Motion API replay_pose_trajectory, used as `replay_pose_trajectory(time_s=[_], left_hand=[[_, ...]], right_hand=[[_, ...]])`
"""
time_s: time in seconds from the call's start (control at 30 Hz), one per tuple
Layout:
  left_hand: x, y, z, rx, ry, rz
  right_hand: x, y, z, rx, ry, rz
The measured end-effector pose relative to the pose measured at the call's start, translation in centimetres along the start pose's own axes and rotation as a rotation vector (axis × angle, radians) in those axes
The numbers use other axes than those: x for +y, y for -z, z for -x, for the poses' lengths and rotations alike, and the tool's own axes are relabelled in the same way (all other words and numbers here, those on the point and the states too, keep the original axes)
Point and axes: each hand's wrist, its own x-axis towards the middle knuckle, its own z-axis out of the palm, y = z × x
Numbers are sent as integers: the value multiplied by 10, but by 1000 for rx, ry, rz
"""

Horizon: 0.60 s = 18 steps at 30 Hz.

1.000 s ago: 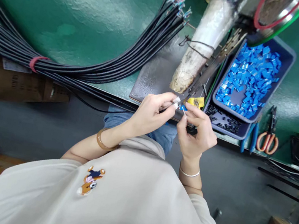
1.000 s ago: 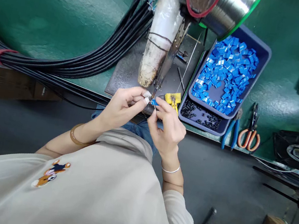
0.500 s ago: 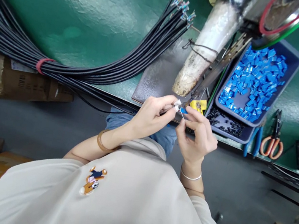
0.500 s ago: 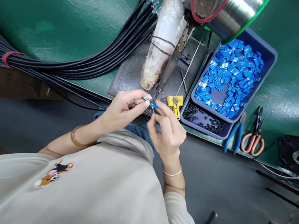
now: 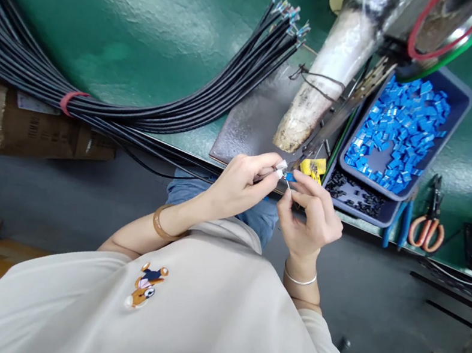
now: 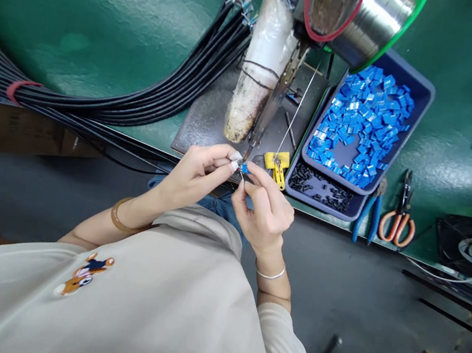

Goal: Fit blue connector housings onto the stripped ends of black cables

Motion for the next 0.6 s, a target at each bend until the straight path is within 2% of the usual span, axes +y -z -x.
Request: replay_pose_trajectory(time_s=[0.17,0.3,0.4,0.5,0.57,0.6], left_hand=[[0,1,3,-40,-4,17],[-1,4,10,-156,-15,21],[-7,9,18,-342,-63,-93],[-15,17,27,-564,-109,-217],[-19,22,32,-608,-124,-237],[-20,24,33,-572,-121,-222]], right_hand=[[-1,5,0,-6,-30,-39],[0,14,-3,13,-195,-141],[4,24,-5,156,-334,-237],[11,34,-6,316,-393,-281],[17,39,-6,386,-390,-269],[20,40,-6,410,-382,-259]])
